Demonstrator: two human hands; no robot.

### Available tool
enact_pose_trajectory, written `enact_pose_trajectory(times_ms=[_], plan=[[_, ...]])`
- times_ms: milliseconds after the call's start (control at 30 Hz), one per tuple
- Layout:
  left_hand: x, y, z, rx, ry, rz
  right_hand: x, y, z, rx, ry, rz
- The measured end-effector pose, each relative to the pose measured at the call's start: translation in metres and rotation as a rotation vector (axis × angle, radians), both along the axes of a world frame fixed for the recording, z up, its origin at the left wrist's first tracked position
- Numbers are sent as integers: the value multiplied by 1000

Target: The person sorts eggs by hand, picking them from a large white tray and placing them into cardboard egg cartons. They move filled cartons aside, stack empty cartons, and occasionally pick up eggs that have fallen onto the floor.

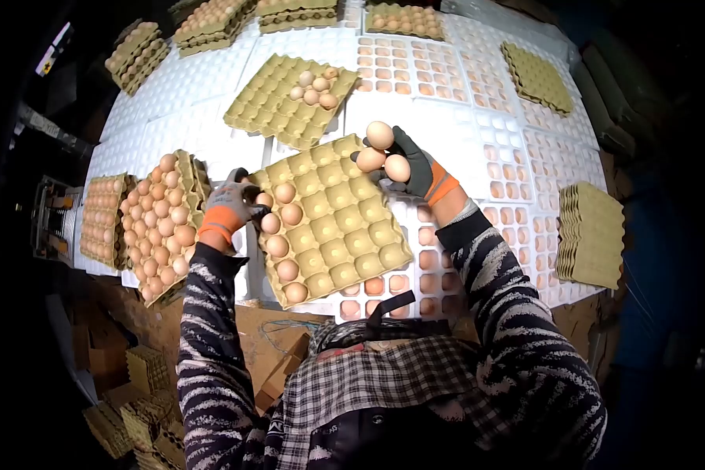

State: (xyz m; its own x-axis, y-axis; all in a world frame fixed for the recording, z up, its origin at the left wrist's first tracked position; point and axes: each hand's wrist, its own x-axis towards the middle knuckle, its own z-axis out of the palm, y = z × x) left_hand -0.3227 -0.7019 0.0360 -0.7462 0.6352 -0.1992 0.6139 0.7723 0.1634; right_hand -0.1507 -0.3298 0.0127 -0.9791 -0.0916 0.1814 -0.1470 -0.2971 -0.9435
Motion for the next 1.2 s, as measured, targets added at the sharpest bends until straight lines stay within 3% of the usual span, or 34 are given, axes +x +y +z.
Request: enact_pose_trajectory(times_ms=[100,200,233,300,333,367,433,500,567,633,700,767,800,833,900,1000,1033,1067,1100,1133,1167,1200], plan=[[7,-16,-6,454,-53,13,68,58,-4,16,-20,-124],[46,20,33,825,-590,371,149,133,-18,83,-224,-342],[57,41,35,846,-589,290,161,150,-20,112,-249,-388],[85,96,30,881,-631,157,170,167,-24,319,-707,-752],[98,129,24,853,-527,18,174,181,-38,538,-772,-770],[113,165,21,823,-421,-119,173,175,-32,997,-628,-778],[147,238,30,574,-349,-159,168,167,-40,1429,-565,-718],[162,289,-4,439,-111,-272,155,156,-41,1669,-698,-520],[167,326,-31,214,-80,-262,148,157,-53,1708,-665,-430],[162,349,-53,46,-54,-233,145,148,-42,1502,-521,-551],[161,359,-54,87,-127,-194,143,139,-53,1396,-320,-504],[157,375,-60,366,-148,-148,131,139,-66,1440,-389,-222],[159,384,-62,491,-130,-114,130,140,-65,1431,-401,-219],[155,392,-72,410,-117,-103,129,143,-59,1423,-412,-217],[145,404,-81,115,-150,-55,128,156,-46,1254,-322,-498],[153,424,-78,349,-111,108,110,180,-53,958,-145,-719],[155,433,-83,498,-115,144,101,187,-69,964,-7,-744],[157,441,-96,735,-178,109,94,191,-86,1052,-18,-733],[158,452,-114,804,-205,98,88,194,-105,1141,-22,-718],[168,455,-106,653,-199,72,84,200,-128,1252,-145,-598],[167,459,-127,508,-220,89,85,203,-143,1296,-141,-592],[166,455,-139,594,-218,66,90,208,-148,1252,-62,-602]])
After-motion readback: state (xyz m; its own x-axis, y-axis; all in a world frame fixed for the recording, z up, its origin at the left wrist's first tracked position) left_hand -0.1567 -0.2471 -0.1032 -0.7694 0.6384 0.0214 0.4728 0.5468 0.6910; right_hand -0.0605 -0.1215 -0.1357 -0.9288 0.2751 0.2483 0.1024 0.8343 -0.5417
